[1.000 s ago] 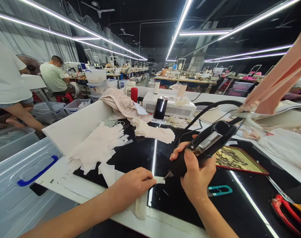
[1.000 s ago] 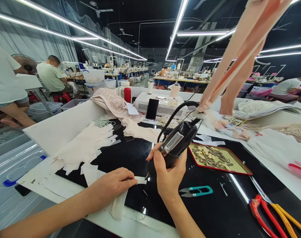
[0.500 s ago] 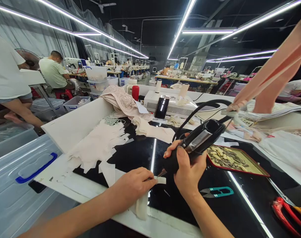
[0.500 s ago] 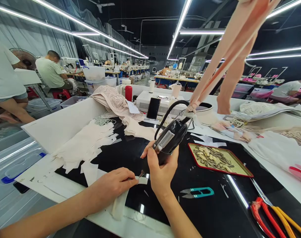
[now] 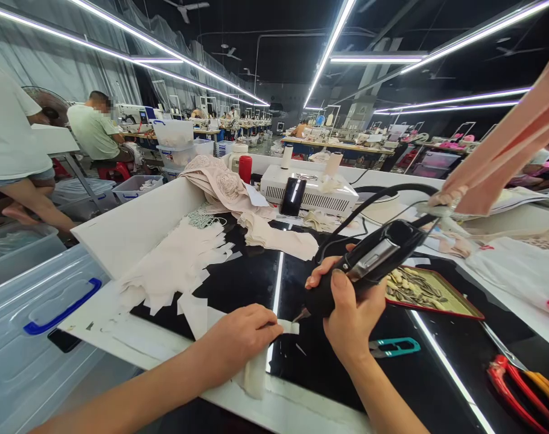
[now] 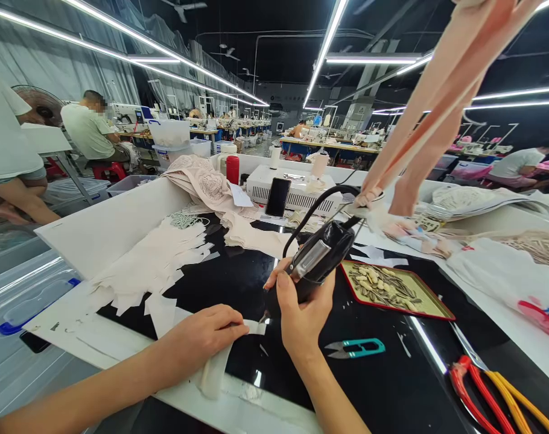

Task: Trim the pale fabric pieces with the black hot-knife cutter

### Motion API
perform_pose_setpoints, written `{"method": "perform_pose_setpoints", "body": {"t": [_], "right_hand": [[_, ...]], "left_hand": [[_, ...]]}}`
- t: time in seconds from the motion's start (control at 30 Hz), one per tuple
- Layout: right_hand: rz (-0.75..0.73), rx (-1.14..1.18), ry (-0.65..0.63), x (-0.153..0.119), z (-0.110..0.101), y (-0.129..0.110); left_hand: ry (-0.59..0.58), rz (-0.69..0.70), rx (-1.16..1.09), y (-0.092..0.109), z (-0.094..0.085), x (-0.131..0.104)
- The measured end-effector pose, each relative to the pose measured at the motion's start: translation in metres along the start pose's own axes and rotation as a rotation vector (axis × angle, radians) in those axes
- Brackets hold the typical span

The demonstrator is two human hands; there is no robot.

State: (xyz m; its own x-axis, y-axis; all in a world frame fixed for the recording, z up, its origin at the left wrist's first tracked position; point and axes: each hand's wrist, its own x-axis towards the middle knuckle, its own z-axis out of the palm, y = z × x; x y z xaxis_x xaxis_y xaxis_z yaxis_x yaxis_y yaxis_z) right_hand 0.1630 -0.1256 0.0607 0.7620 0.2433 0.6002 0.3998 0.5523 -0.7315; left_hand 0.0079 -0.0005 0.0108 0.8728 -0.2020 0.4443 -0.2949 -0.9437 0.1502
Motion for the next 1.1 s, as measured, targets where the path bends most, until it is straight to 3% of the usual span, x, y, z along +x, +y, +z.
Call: {"method": "perform_pose_setpoints", "body": {"t": [0.73, 1.1], "right_hand": [[0.056, 0.056, -0.048, -0.014, 0.013, -0.004], [0.040, 0.060, 0.000, -0.008, 0.002, -0.008]], "left_hand": [[-0.031, -0.030, -0.085, -0.002, -0.001, -0.003], [-0.014, -0.005, -0.073, -0.005, 0.003, -0.006]]}}
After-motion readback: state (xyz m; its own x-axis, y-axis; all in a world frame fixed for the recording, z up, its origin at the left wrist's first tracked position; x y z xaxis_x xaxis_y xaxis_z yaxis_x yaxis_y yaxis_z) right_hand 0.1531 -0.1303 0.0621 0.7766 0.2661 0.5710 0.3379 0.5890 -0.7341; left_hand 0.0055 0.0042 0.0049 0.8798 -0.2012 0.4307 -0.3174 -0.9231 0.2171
